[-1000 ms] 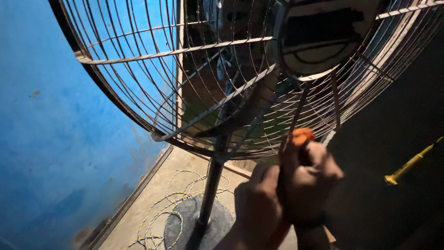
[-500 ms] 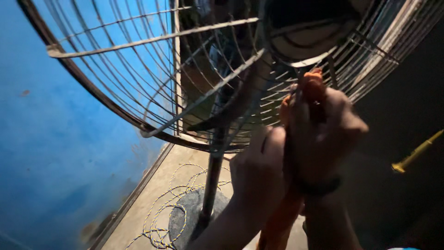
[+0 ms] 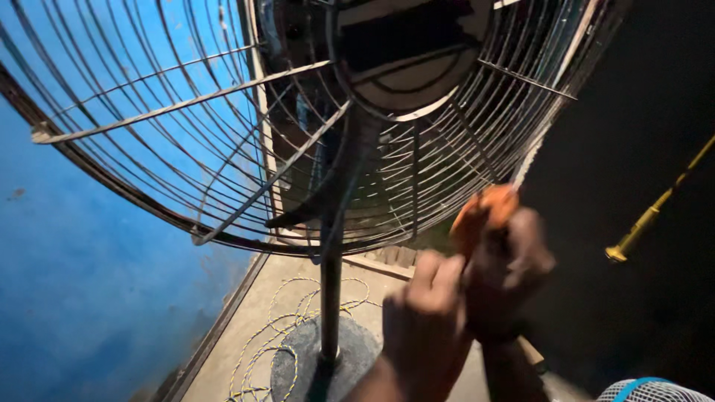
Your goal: The person ties an orange cloth around the metal grill of a stand fan by threading it through the wires and pulling it tight by hand.
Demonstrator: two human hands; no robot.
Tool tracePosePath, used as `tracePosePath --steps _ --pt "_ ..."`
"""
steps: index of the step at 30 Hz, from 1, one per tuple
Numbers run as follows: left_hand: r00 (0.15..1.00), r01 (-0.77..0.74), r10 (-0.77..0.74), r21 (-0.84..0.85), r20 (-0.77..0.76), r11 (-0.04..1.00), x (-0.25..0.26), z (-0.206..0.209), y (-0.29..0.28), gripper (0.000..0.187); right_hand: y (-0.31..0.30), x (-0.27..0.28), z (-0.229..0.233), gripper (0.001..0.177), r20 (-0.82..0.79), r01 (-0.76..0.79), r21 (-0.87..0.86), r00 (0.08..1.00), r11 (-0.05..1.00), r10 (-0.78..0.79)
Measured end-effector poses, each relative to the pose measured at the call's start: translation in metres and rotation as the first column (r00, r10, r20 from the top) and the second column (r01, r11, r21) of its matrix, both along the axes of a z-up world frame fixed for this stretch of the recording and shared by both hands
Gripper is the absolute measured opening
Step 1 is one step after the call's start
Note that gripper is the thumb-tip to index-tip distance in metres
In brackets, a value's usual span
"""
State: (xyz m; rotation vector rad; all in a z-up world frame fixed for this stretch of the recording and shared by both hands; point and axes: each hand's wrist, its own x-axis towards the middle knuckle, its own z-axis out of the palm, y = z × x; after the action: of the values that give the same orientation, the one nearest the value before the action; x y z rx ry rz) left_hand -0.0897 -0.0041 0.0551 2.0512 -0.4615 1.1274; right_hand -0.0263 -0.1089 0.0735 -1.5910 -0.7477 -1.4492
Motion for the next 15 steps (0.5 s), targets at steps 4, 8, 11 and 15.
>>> tracePosePath --steps 4,8,11,15 --pt "0.923 -0.217 0.162 0.123 0.350 0.968 0.015 0.090 -0.011 0.017 -0.012 0.025 0.115 0.021 0.267 0.083 -0.109 0.962 0.991 -0.051" --pt "0.912 -0.333 0.278 0.151 0.300 0.931 0.031 0.116 -0.007 0.008 -0.010 0.038 0.140 0.015 0.127 -0.233 -0.120 0.960 0.965 0.248" --pt "0.923 -0.308 0.270 0.110 0.274 0.945 0.038 0.086 -0.013 0.004 -0.015 0.050 0.108 0.014 0.285 0.187 -0.160 0.949 0.969 -0.136" --pt "0.938 -0.277 0.199 0.267 0.284 0.923 0.049 0.049 -0.021 0.012 -0.037 0.066 0.058 0.015 0.266 0.236 -0.118 0.943 0.964 -0.198"
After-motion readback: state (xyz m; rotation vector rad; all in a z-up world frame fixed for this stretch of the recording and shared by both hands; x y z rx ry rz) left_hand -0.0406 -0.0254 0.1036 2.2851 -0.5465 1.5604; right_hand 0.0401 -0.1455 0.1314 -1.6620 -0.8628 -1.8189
